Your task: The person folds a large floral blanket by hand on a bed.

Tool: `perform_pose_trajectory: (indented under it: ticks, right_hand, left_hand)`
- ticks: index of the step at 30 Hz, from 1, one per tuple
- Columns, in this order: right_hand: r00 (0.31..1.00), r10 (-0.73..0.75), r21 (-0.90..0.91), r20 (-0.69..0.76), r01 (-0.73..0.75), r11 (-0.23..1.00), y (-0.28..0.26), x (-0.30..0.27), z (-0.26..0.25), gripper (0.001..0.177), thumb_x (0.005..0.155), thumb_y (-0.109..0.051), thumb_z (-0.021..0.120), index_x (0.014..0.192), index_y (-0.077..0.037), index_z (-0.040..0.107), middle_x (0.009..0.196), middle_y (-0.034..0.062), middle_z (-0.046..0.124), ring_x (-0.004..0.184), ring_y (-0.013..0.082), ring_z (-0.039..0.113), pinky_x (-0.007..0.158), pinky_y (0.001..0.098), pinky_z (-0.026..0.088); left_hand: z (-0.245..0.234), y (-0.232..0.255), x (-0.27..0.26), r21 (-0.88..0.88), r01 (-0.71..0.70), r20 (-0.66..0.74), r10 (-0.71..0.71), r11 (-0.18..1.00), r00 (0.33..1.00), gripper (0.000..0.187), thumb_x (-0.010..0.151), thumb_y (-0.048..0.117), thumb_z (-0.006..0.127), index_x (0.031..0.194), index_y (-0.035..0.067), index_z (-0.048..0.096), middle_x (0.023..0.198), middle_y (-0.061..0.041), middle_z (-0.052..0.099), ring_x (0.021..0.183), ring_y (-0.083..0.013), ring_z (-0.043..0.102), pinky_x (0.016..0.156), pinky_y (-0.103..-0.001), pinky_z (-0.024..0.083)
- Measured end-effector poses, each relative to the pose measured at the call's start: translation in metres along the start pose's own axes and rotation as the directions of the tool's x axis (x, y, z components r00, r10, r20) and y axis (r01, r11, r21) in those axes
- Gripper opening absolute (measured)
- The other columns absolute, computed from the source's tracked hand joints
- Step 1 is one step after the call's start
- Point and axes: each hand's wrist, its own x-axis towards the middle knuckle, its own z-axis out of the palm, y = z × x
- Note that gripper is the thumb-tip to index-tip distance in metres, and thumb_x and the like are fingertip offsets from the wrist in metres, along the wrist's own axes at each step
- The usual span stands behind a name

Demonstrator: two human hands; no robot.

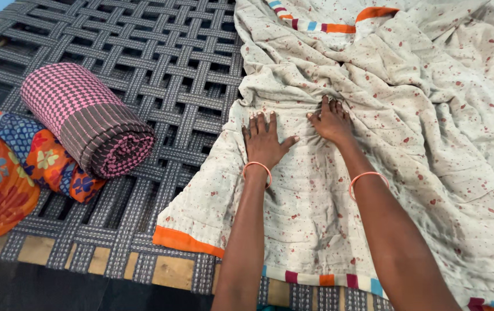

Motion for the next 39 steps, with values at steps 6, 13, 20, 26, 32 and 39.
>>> perform_pose_trajectory:
  ticks: [6, 13, 20, 26, 32, 39]
  right_hand:
    - [0.960, -0.175, -0.083, -0.219, 0.160, 0.984, 0.004, -0.026, 0.011, 0.075, 0.105, -0.054, 0.040, 0.160, -0.005, 0.028, 0.160, 0.0293, 0.032, 0.151, 0.0442, 0.026, 0.120, 0.0551, 0.017]
    - [0.915, -0.231, -0.205, -0.331, 0.169, 0.964, -0.009, -0.041, 0.000, 0.073, 0.106, -0.055, 0.037, 0.159, -0.005, 0.038, 0.156, 0.0290, 0.042, 0.147, 0.0420, 0.036, 0.120, 0.0571, 0.021]
    - [0.987, -0.161, -0.367, 0.003, 0.151, 0.918, 0.006, -0.061, -0.056, 0.072, 0.101, -0.061, 0.024, 0.160, -0.019, 0.025, 0.164, 0.0053, 0.026, 0.150, 0.0253, 0.025, 0.121, 0.0604, 0.008]
    - [0.991, -0.040, -0.067, -0.126, 0.032, 0.997, 0.095, -0.075, -0.088, 0.061, 0.103, -0.053, 0.033, 0.150, -0.020, 0.053, 0.156, 0.0040, 0.048, 0.138, 0.0287, 0.046, 0.119, 0.0509, 0.029]
    - [0.902, 0.280, 0.571, -0.329, -0.046, 0.820, 0.173, -0.066, -0.075, 0.061, 0.099, -0.050, 0.056, 0.142, -0.007, 0.064, 0.123, 0.0257, 0.068, 0.113, 0.0426, 0.063, 0.101, 0.0515, 0.050]
    - [0.992, 0.033, -0.181, -0.118, -0.054, 0.982, 0.186, -0.044, -0.057, 0.078, 0.099, -0.063, 0.046, 0.150, -0.004, 0.047, 0.170, 0.0099, 0.027, 0.156, 0.0325, 0.020, 0.127, 0.0546, 0.013]
  left_hand:
    - [-0.001, 0.004, -0.003, 0.002, 0.000, -0.016, 0.000, 1.000, 1.000, 0.100, 0.086, 0.075, 0.055, 0.160, 0.013, 0.030, 0.164, -0.024, 0.025, 0.153, -0.0446, 0.017, 0.122, -0.059, 0.013]
    - [-0.001, 0.005, -0.002, 0.003, -0.007, -0.045, 0.007, 1.000, 0.999, 0.097, 0.087, 0.075, 0.055, 0.158, 0.012, 0.034, 0.163, -0.026, 0.025, 0.151, -0.0457, 0.019, 0.121, -0.061, 0.014]
    - [0.000, -0.001, -0.002, -0.023, -0.026, -0.046, 0.025, 0.999, 0.999, 0.095, 0.089, 0.076, 0.051, 0.159, 0.014, 0.032, 0.164, -0.023, 0.025, 0.152, -0.0444, 0.019, 0.121, -0.059, 0.014]
    - [-0.009, 0.003, -0.007, -0.023, -0.045, -0.101, 0.042, 0.999, 0.994, 0.093, 0.089, 0.074, 0.053, 0.157, 0.013, 0.036, 0.162, -0.024, 0.029, 0.150, -0.0446, 0.022, 0.120, -0.059, 0.017]
    - [-0.030, 0.027, -0.015, 0.065, -0.126, -0.164, 0.136, 0.990, 0.977, 0.072, 0.094, 0.054, 0.063, 0.151, 0.013, 0.047, 0.160, -0.017, 0.041, 0.154, -0.0339, 0.030, 0.124, -0.062, 0.018]
    - [-0.011, 0.095, -0.031, 0.001, -0.577, 0.028, 0.576, 0.817, 0.817, 0.079, 0.088, 0.057, 0.060, 0.155, 0.018, 0.042, 0.164, -0.014, 0.031, 0.152, -0.0371, 0.023, 0.115, -0.063, 0.012]
